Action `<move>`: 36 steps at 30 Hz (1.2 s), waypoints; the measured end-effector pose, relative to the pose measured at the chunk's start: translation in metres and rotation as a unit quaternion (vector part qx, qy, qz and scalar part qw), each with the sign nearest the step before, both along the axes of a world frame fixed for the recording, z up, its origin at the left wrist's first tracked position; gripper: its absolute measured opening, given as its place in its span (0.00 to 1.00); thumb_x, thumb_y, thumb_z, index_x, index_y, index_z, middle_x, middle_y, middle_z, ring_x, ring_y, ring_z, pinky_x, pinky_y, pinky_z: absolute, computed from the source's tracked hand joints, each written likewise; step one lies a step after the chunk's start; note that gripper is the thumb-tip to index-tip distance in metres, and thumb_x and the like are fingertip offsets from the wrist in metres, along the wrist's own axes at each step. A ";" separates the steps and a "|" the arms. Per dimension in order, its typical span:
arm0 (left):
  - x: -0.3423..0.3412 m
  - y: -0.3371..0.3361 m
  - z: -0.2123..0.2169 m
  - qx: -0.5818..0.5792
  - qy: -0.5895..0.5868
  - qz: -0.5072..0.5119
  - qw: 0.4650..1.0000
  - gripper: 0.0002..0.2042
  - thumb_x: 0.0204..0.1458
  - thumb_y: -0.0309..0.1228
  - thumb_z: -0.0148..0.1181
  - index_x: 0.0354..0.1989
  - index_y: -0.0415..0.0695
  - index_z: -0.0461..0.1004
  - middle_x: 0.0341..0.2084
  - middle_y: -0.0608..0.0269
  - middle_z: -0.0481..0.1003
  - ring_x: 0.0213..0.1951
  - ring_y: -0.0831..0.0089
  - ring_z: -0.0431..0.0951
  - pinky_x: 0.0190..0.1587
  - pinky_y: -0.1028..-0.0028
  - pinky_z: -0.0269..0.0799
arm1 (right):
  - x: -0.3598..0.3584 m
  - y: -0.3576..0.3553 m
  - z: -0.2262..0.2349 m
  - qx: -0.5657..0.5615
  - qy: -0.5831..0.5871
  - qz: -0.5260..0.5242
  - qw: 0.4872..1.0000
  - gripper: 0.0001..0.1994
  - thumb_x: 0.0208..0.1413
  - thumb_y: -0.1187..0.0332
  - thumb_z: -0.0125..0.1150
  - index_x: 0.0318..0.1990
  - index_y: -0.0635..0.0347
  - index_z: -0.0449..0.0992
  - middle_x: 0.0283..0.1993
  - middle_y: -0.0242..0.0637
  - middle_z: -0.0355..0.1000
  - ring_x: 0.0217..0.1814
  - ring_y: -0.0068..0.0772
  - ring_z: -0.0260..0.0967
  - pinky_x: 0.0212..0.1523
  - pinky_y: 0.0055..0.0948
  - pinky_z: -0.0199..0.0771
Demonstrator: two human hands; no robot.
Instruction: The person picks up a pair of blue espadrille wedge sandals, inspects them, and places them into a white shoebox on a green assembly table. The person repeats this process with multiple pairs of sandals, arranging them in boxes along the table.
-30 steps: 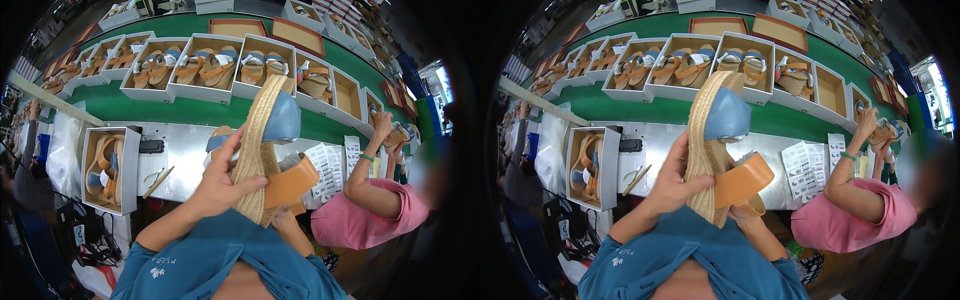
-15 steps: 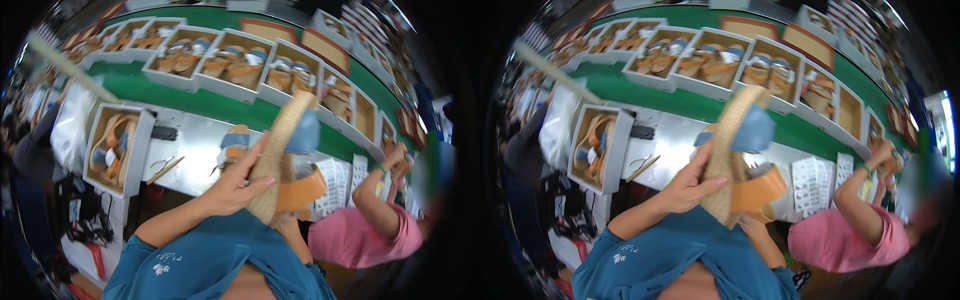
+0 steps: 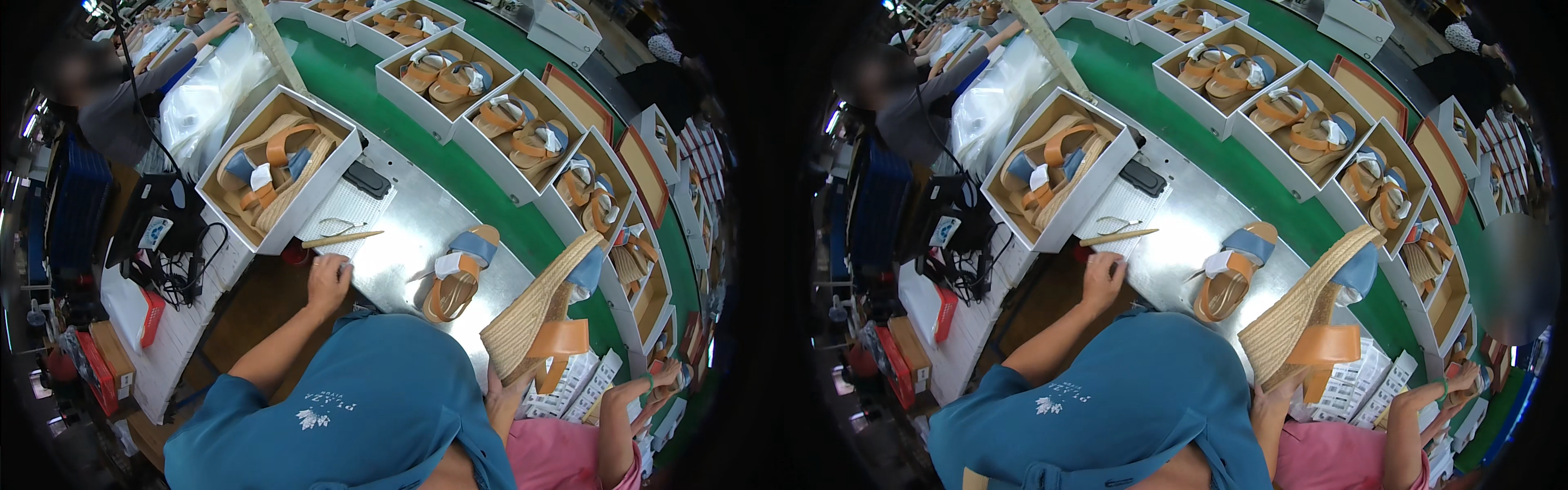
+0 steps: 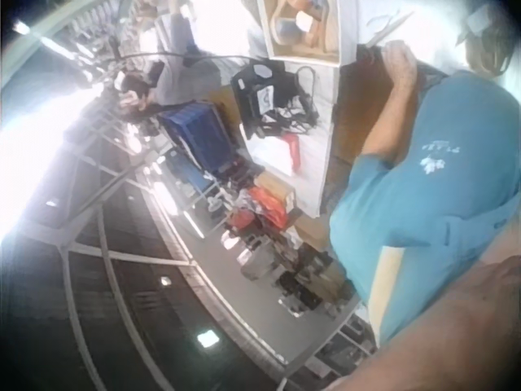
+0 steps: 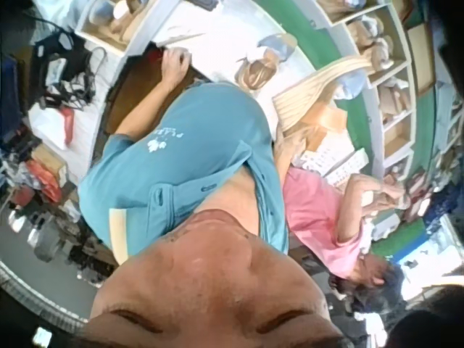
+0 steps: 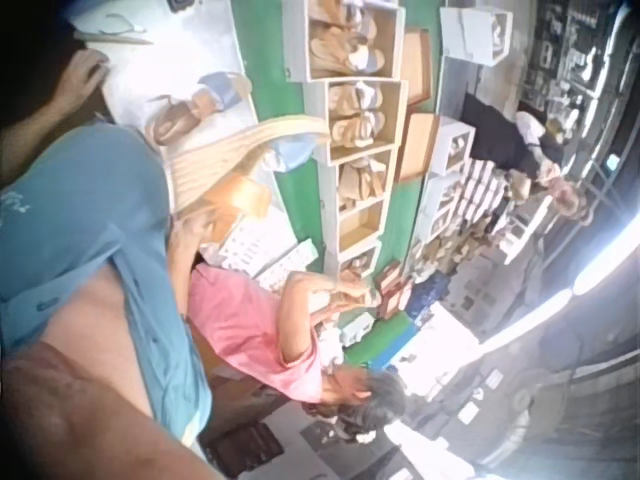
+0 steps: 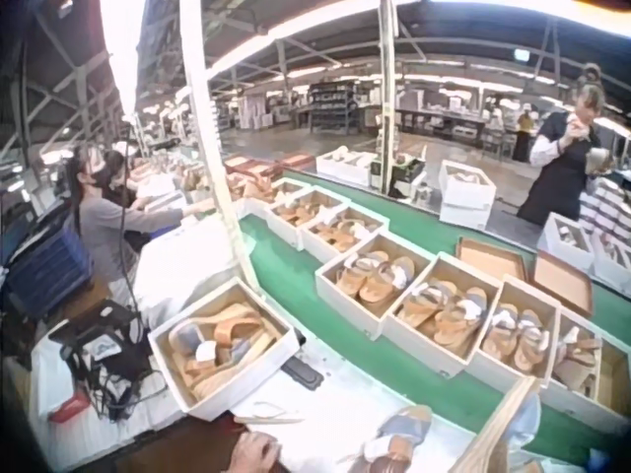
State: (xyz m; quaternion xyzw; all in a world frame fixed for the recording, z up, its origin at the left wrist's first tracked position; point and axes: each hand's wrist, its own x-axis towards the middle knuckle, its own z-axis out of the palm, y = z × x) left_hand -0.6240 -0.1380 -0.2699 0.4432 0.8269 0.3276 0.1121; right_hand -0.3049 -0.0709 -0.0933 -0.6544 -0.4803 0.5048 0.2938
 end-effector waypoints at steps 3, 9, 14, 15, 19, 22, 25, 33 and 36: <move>-0.013 0.005 -0.011 0.006 0.083 -0.001 0.997 0.10 0.49 0.34 0.64 0.38 0.46 0.77 0.42 0.61 0.73 0.48 0.59 0.69 0.51 0.62 0.62 | 0.006 0.005 -0.002 0.011 -0.051 -0.012 0.999 0.45 0.50 0.63 0.68 0.69 0.65 0.44 0.65 0.50 0.53 0.65 0.43 0.54 0.64 0.33 0.54; -0.007 0.009 -0.021 -0.017 0.089 0.043 0.995 0.12 0.48 0.38 0.66 0.40 0.49 0.78 0.43 0.64 0.72 0.51 0.62 0.66 0.55 0.61 0.56 | 0.008 0.009 -0.002 -0.019 -0.115 0.032 0.993 0.42 0.54 0.74 0.60 0.71 0.52 0.38 0.67 0.45 0.47 0.66 0.39 0.50 0.62 0.36 0.62; -0.002 0.014 -0.015 -0.038 0.080 0.076 0.993 0.11 0.48 0.39 0.66 0.38 0.50 0.79 0.42 0.64 0.72 0.51 0.63 0.66 0.57 0.61 0.54 | 0.015 0.012 -0.017 0.025 -0.173 0.110 0.978 0.49 0.49 0.81 0.62 0.72 0.54 0.32 0.69 0.49 0.44 0.67 0.43 0.49 0.63 0.37 0.61; -0.002 0.019 -0.014 -0.041 0.077 0.075 0.993 0.11 0.48 0.39 0.66 0.38 0.51 0.79 0.42 0.64 0.72 0.51 0.63 0.66 0.57 0.61 0.54 | 0.011 0.011 -0.010 0.008 -0.164 0.087 0.983 0.49 0.49 0.81 0.62 0.71 0.56 0.32 0.69 0.50 0.45 0.67 0.44 0.49 0.64 0.36 0.60; -0.001 0.026 -0.015 -0.024 0.079 0.079 0.993 0.08 0.47 0.37 0.65 0.34 0.51 0.81 0.37 0.69 0.73 0.48 0.66 0.68 0.54 0.61 0.55 | 0.006 0.009 -0.004 0.005 -0.186 0.082 0.979 0.49 0.49 0.79 0.63 0.71 0.60 0.30 0.68 0.52 0.46 0.68 0.47 0.49 0.66 0.32 0.56; 0.000 0.027 -0.018 -0.040 0.073 0.088 0.993 0.06 0.47 0.36 0.65 0.32 0.51 0.81 0.36 0.69 0.74 0.47 0.66 0.69 0.53 0.61 0.56 | 0.011 0.005 -0.012 0.022 -0.206 0.103 0.973 0.50 0.48 0.81 0.62 0.71 0.59 0.30 0.69 0.51 0.46 0.68 0.47 0.50 0.66 0.38 0.55; -0.001 0.036 -0.019 -0.050 0.067 0.086 0.993 0.05 0.48 0.35 0.64 0.32 0.52 0.81 0.36 0.69 0.75 0.47 0.65 0.70 0.51 0.61 0.58 | 0.010 0.003 -0.003 -0.059 -0.141 0.056 0.987 0.46 0.54 0.72 0.61 0.72 0.56 0.32 0.70 0.48 0.47 0.69 0.46 0.50 0.67 0.44 0.55; 0.004 0.057 -0.007 -0.048 0.032 0.029 0.998 0.08 0.58 0.32 0.52 0.36 0.41 0.72 0.36 0.54 0.71 0.45 0.56 0.69 0.50 0.59 0.60 | -0.021 0.041 0.019 -0.068 0.334 -0.152 0.928 0.28 0.62 0.51 0.49 0.62 0.60 0.60 0.59 0.43 0.66 0.60 0.41 0.67 0.59 0.40 0.70; 0.033 0.097 0.060 0.085 -0.178 -0.097 0.975 0.05 0.57 0.27 0.53 0.36 0.38 0.71 0.34 0.55 0.71 0.41 0.61 0.70 0.47 0.65 0.64 | -0.012 0.048 -0.011 -0.103 0.515 -0.151 0.837 0.29 0.64 0.45 0.44 0.63 0.57 0.61 0.61 0.43 0.66 0.61 0.42 0.66 0.58 0.46 0.72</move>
